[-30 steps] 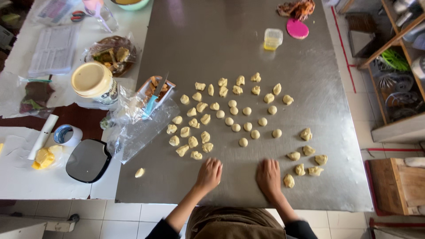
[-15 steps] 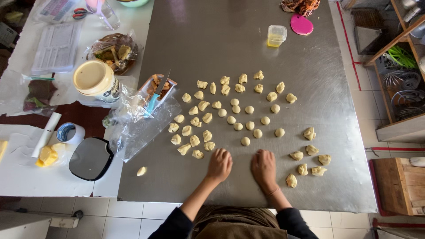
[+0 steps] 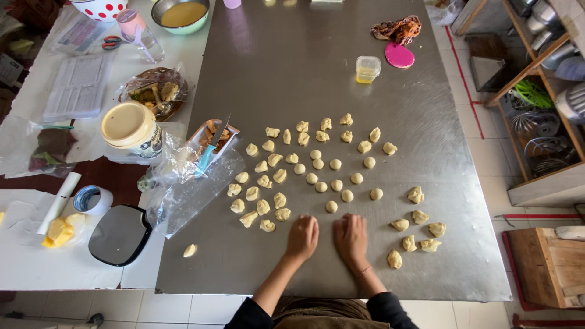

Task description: The person rolls small pieces of dough into balls and then lines them up in a row on a metal table.

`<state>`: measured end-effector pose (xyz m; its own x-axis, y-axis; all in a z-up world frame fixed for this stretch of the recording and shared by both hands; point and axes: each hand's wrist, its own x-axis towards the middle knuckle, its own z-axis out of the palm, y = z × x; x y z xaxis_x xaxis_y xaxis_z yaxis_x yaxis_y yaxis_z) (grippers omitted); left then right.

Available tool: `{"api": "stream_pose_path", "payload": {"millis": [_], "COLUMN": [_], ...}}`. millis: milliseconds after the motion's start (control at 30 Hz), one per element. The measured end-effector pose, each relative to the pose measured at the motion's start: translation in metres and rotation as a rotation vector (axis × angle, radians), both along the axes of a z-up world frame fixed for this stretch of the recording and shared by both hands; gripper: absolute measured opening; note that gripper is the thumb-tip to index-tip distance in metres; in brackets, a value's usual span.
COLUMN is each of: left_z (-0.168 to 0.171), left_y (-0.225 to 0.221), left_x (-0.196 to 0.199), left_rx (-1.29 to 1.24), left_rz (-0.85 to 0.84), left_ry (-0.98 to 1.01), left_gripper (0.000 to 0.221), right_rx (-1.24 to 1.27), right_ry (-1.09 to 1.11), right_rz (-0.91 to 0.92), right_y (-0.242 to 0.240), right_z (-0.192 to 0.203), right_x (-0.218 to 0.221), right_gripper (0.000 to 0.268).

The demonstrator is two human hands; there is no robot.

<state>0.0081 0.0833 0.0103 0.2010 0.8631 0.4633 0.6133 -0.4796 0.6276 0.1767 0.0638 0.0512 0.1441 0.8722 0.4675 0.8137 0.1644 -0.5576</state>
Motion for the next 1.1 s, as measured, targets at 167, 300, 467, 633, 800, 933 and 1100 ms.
{"api": "stream_pose_path", "payload": {"millis": [167, 300, 467, 633, 800, 933, 1100], "left_z": [-0.004, -0.013, 0.006, -0.014, -0.045, -0.025, -0.003], "left_y": [-0.085, -0.057, 0.000, -0.056, -0.045, -0.001, -0.052], "left_x": [-0.020, -0.063, -0.004, -0.007, -0.056, -0.016, 0.007], "left_rx": [0.027, -0.283, 0.117, -0.137, -0.179, -0.068, -0.147], "left_rz": [-0.150, -0.039, 0.033, -0.113, -0.080, -0.009, -0.059], "left_ry": [0.144, 0.370, 0.125, -0.009, 0.258, 0.198, 0.072], "left_gripper": [0.007, 0.015, 0.015, 0.023, 0.024, 0.020, 0.019], "right_rx": [-0.094, -0.212, -0.004, -0.172, -0.124, 0.030, -0.145], "right_ry": [0.107, -0.145, -0.120, 0.089, -0.099, -0.114, 0.157], "right_rz": [0.181, 0.093, 0.075, 0.157, 0.160, 0.117, 0.153], "right_y": [-0.082, -0.072, -0.006, -0.059, -0.066, -0.010, -0.058], "right_z": [-0.027, -0.013, 0.010, -0.010, -0.006, 0.001, -0.026], "right_x": [0.017, 0.063, 0.019, -0.001, 0.053, 0.025, 0.000], "right_gripper": [0.018, 0.011, 0.012, 0.017, 0.010, 0.012, 0.026]}}
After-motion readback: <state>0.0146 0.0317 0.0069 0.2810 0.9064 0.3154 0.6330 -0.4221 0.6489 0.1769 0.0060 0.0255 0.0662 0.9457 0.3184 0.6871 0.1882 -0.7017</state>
